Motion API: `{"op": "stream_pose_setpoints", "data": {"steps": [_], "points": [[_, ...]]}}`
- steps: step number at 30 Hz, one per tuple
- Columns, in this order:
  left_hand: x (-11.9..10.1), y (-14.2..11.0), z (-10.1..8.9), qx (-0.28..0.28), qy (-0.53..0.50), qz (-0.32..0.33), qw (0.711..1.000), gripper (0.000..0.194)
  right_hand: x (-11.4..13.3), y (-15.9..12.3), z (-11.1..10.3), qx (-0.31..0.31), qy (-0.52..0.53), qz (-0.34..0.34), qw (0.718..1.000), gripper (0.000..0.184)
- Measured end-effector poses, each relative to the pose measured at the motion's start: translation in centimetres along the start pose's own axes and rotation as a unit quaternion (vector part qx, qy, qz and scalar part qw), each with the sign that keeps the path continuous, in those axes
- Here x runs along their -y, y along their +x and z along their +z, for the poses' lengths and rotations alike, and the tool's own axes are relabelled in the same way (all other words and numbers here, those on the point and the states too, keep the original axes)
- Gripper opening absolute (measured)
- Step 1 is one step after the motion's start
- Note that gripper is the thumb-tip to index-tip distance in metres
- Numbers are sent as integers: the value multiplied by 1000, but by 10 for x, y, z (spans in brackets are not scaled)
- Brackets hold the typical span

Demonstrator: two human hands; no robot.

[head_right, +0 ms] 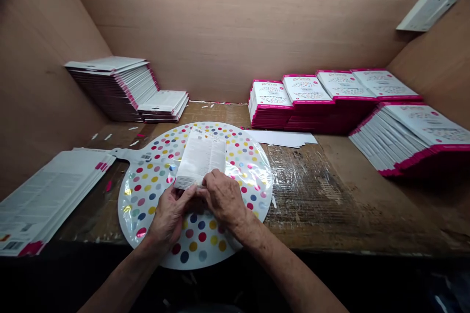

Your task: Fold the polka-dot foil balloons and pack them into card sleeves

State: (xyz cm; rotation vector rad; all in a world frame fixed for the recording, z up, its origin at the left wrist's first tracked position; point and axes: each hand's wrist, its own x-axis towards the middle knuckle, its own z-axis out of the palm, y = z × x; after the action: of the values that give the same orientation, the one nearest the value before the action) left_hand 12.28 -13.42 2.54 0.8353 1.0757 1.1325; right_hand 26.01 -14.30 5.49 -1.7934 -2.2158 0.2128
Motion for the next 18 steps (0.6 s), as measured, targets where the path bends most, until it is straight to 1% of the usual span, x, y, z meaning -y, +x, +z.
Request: {"op": "stream_pose_setpoints", "data": {"steps": [2,3,4,5,6,8,9,10,11,13,14,16,18], "points": [[-3,5,-10,-14,39,3,999,51,3,19,-4,72,-10,-20,997,7],[-5,8,-15,-16,53,3,998,50,4,27,-5,98,2,-38,994,7],[-8,11,-20,-15,59,0,998,50,3,34,-4,111,34,-57,992,10],[-11,14,-25,-15,58,-6,998,51,3,39,-2,104,85,-68,989,14],[-14,18,-30,-18,52,-10,998,52,2,41,1,78,149,-65,984,18],[-23,30,-39,-29,32,-9,999,53,6,37,8,14,277,-34,960,22],[-28,39,-43,-35,21,-5,999,53,10,30,13,-4,321,-18,947,21],[-34,51,-46,-40,8,3,999,51,14,22,18,-1,347,-13,938,19],[-42,65,-49,-42,-5,11,999,46,20,12,24,26,354,-27,934,15],[-60,100,-53,-52,-26,23,998,33,29,-8,37,92,336,-75,934,10],[-70,121,-53,-63,-31,27,997,25,33,-15,44,119,325,-85,934,11],[-94,163,-53,-91,-21,37,995,11,37,-22,57,155,309,-86,934,16],[-115,202,-51,-116,-5,44,992,6,36,-21,67,175,305,-92,932,23]]}}
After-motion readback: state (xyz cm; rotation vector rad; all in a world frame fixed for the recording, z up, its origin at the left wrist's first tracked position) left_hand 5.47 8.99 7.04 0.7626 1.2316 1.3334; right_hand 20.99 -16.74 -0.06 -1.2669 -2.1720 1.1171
